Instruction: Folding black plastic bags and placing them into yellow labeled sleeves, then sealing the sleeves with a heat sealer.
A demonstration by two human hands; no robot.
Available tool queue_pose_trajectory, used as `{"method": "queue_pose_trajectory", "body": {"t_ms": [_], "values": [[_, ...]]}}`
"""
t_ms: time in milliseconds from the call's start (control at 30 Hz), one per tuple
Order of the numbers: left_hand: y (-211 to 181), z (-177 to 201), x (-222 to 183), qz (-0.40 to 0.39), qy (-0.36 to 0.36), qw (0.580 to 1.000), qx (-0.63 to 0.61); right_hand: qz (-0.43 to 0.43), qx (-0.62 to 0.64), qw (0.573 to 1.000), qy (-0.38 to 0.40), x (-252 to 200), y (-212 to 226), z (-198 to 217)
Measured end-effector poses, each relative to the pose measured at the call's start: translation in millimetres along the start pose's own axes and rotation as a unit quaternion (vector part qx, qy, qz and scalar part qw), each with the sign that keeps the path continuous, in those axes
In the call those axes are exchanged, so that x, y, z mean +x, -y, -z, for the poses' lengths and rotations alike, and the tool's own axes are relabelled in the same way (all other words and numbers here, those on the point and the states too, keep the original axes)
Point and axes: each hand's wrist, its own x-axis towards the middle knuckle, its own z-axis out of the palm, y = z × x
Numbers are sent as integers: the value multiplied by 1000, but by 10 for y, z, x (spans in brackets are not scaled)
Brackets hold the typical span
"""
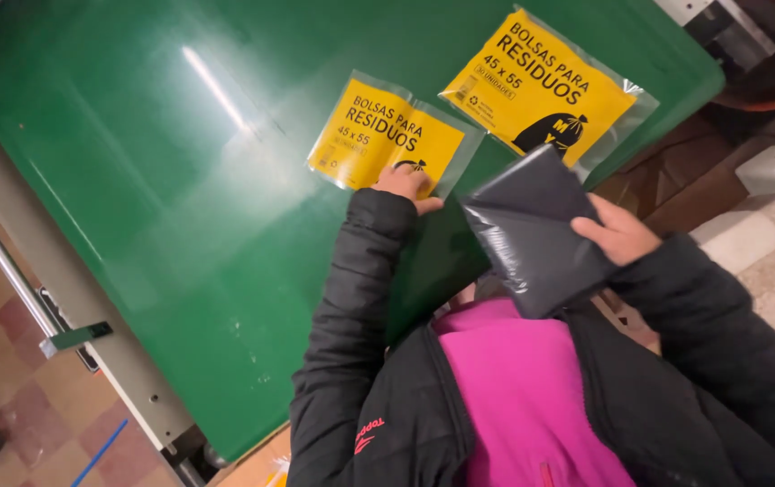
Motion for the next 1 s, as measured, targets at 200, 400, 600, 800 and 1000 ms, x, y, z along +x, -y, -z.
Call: {"method": "queue_pose_trajectory", "body": {"t_ms": [200,400,600,800,1000], "values": [[106,-756,142,35,-97,994,-42,11,53,998,-31,129,-137,-81],[-13,-611,86,40,-155,986,-53,55,82,991,-89,317,-363,-472],[-210,-618,-39,24,-230,969,-91,75,-1,997,-9,496,-420,-737],[-413,-438,-376,-47,-135,990,-14,113,-143,982,40,863,-464,-1155],[46,-406,-946,181,-301,936,-39,52,-269,955,-118,1244,266,-997]]}}
